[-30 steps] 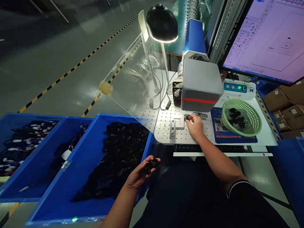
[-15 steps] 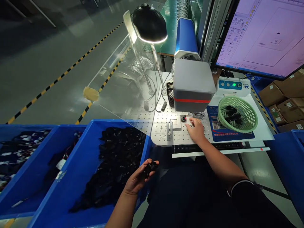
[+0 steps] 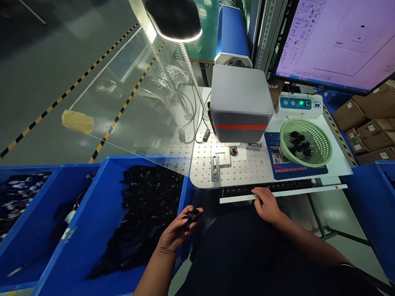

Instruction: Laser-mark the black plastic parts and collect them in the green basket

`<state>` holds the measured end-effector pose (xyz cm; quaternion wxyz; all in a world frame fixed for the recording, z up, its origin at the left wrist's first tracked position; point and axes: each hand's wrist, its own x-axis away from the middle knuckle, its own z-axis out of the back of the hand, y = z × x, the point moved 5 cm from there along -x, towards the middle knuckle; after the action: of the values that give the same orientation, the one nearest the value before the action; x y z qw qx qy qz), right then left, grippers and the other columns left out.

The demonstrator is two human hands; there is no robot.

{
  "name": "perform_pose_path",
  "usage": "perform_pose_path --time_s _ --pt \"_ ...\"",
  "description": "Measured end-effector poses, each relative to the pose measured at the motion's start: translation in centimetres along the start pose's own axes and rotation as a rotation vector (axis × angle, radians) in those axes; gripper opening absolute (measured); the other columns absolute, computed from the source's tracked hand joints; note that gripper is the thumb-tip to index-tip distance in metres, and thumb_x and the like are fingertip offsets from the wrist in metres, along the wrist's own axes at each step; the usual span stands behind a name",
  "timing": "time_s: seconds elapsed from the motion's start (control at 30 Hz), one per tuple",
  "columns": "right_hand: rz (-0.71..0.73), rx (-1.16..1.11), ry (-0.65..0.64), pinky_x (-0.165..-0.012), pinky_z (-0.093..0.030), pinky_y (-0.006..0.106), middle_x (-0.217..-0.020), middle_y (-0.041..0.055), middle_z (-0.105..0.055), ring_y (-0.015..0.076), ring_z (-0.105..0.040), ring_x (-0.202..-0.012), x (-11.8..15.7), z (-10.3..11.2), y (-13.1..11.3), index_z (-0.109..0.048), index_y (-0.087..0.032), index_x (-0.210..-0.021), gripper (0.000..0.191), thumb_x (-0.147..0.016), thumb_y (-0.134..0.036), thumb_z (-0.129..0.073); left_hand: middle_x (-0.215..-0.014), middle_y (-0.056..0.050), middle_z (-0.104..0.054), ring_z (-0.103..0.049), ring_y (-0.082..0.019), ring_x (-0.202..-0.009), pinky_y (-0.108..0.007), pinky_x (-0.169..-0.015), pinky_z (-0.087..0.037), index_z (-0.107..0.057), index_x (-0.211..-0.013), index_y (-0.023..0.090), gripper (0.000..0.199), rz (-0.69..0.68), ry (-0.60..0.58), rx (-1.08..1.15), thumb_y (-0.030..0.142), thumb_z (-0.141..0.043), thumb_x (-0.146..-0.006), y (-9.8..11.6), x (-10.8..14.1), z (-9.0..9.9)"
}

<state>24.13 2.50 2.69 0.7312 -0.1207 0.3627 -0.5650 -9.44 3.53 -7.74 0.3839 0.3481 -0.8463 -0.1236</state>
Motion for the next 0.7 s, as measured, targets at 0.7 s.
perform_pose_path --time_s 0.7 --pt "-0.125 -0.059 0.156 -0.074 -0.055 0.037 -0.095 0.0085 -0.069 0.0201 -0.065 -0.081 -6.2 2.0 1.9 -0.064 -0.021 -0.101 0.017 -0.091 -0.023 -0.052 -0.126 -0.015 -0.061 -0.056 -0.011 -0.063 -0.022 -0.051 -0.044 -0.06 -0.115 0.022 0.043 -0.091 -0.032 0.022 0.024 -0.072 -0.073 -0.3 -0.3 0.8"
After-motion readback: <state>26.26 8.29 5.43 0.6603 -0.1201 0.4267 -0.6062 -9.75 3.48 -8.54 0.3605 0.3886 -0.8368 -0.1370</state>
